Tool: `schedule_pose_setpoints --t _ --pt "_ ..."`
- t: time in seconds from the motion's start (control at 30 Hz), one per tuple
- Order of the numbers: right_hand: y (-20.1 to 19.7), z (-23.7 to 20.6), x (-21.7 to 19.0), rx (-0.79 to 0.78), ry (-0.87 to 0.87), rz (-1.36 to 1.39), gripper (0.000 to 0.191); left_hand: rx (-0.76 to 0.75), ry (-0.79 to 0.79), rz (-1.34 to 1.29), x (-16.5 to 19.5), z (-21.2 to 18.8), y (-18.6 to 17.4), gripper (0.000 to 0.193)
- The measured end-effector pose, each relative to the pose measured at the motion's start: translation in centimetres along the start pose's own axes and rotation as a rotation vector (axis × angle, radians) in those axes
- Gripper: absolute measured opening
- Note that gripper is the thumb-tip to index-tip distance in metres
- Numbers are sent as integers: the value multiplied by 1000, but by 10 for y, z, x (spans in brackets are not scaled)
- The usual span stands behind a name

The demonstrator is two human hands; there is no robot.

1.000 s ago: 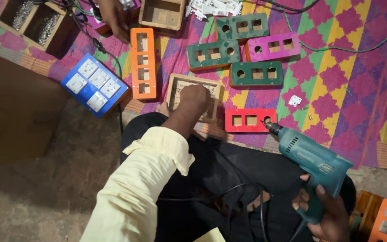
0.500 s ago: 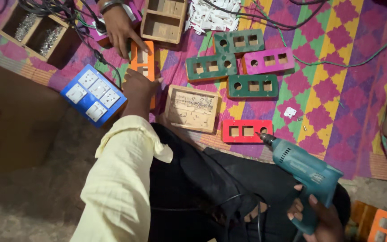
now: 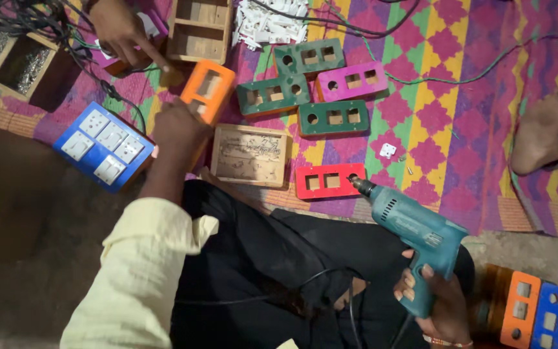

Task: The person sits on the floor and uses a power drill to fasten screws into colorful wooden switchboard frames. They handle multiple frames in different colors, securing them one by one while surrounded by loose screws and electrical components.

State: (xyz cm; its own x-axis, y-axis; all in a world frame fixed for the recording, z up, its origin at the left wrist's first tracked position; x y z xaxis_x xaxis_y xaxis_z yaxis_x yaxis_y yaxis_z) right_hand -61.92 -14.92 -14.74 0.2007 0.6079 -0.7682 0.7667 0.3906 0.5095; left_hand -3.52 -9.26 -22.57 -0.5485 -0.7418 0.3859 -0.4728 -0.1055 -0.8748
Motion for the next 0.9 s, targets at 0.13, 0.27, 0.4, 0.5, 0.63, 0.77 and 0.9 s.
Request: schedule_pose_setpoints --t 0.13,0.27,0.4,0.5,0.63,0.77,0.9 --pt "11 -11 -15 57 -25 -93 56 -18 395 111 70 -40 47 61" --pt "25 -17 -39 116 -38 -240 53 -175 647 273 141 -94 96 75" --pt "37 -23 -57 156 26 -373 45 -389 660 317 172 -129 114 83" --pt "40 -22 -57 203 73 -417 43 -257 710 357 180 -135 106 69" --pt "43 -21 -50 151 85 -461 43 -403 625 270 173 -134 105 82" --pt "42 -20 -45 167 125 -458 45 -326 653 307 172 -132 108 80" --pt "43 -20 -47 154 140 -465 47 -291 660 299 170 -130 113 75"
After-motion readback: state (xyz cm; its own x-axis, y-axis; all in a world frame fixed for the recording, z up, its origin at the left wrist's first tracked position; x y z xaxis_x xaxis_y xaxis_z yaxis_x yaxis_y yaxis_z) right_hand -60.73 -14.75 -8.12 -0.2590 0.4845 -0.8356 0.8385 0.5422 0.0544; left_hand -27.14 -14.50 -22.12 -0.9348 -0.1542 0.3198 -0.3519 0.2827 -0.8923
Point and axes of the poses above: each hand's wrist, its own z-axis towards the middle knuckle, its own y-axis out of the palm, x = y × z, the point moved 3 cm from there along z, towards the middle knuckle, and after that the axes turned 11 degrees about -x, right-handed, at the moved point
